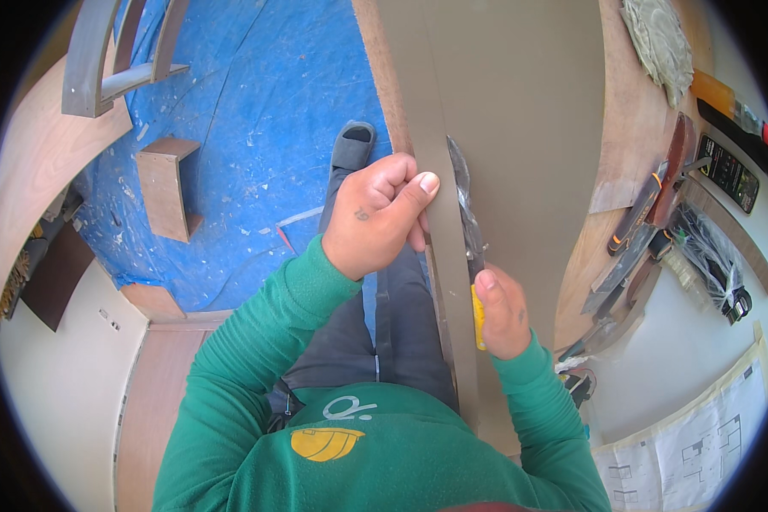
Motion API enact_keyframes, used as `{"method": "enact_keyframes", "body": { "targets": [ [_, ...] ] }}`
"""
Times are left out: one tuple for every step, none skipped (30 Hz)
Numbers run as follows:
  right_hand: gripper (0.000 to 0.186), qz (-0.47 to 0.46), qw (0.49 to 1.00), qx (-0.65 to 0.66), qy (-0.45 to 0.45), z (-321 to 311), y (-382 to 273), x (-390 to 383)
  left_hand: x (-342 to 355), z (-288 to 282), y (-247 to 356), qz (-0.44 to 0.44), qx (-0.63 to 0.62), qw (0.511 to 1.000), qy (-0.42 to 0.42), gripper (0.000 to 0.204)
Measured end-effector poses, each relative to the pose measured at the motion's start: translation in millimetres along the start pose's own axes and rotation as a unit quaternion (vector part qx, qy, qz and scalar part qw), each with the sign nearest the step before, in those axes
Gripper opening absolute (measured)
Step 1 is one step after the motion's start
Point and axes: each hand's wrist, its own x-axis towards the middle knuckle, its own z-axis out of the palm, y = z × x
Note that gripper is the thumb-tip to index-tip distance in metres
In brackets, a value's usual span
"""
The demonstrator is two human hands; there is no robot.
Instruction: The person uses shears to trim the edge of a long board, then picks up and inspects a flexible strip of edge banding before resuming trimming along the board's edge.
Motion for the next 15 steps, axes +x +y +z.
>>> {"method": "enact_keyframes", "body": {
  "targets": [
    [0.052, -0.004, 1.0, -0.007, 0.001, -1.3, 3.8, -0.5, -0.1, 0.2, 0.0, 0.001, 0.0, 1.0, 0.0, 0.026],
    [0.053, -0.008, 1.0, -0.013, 0.001, -2.0, 6.0, -1.0, -0.1, 0.0, -0.2, 0.0, 0.0, 1.0, -0.001, 0.026],
    [0.053, -0.002, 1.0, -0.009, 0.001, -1.7, 5.7, -1.7, -0.1, -0.2, -0.6, -0.001, 0.0, 1.0, -0.001, 0.026],
    [0.053, 0.003, 1.0, -0.006, 0.001, -1.1, 4.7, -2.5, -0.2, -0.4, -0.8, -0.002, -0.001, 1.0, -0.002, 0.026],
    [0.053, 0.009, 1.0, -0.001, 0.002, -0.5, 3.6, -2.8, -0.1, -0.5, -0.8, -0.004, -0.002, 1.0, -0.002, 0.026],
    [0.053, 0.012, 1.0, 0.006, 0.003, 0.3, 2.6, -2.6, -0.1, -0.7, -0.8, -0.005, -0.003, 1.0, -0.002, 0.026],
    [0.053, 0.014, 1.0, 0.014, 0.003, 1.3, 1.4, -2.3, -0.2, -0.8, -0.8, -0.007, -0.004, 1.0, -0.001, 0.026],
    [0.052, 0.017, 1.0, 0.022, 0.004, 1.8, 0.2, -2.0, -0.6, -1.1, -1.2, -0.007, -0.002, 1.0, -0.002, 0.026],
    [0.052, 0.016, 1.0, 0.02, 0.002, 1.7, -1.3, -0.9, -1.0, -1.4, -1.7, -0.007, 0.001, 1.0, -0.002, 0.026],
    [0.052, 0.014, 1.0, 0.018, -0.001, 1.5, -2.8, 0.7, -1.4, -1.5, -2.2, -0.007, 0.003, 1.0, -0.003, 0.026],
    [0.052, 0.012, 1.0, 0.016, -0.002, 1.4, -3.7, 1.9, -1.4, -1.5, -2.4, -0.005, 0.0, 1.0, -0.005, 0.026],
    [0.052, 0.011, 1.0, 0.016, -0.003, 1.1, -3.1, 2.6, -1.4, -1.4, -2.5, -0.002, -0.003, 1.0, -0.006, 0.026],
    [0.052, 0.009, 1.0, 0.015, -0.005, 0.6, -1.7, 3.2, -1.4, -1.4, -2.6, 0.001, -0.006, 1.0, -0.008, 0.026],
    [0.052, 0.008, 1.0, 0.015, -0.006, 0.3, -1.0, 3.7, -1.3, -1.5, -2.6, -0.001, -0.005, 1.0, -0.008, 0.026],
    [0.052, 0.008, 1.0, 0.013, -0.006, 0.3, -1.3, 3.7, -1.2, -1.7, -2.7, -0.004, -0.004, 1.0, -0.009, 0.026]
  ]
}}
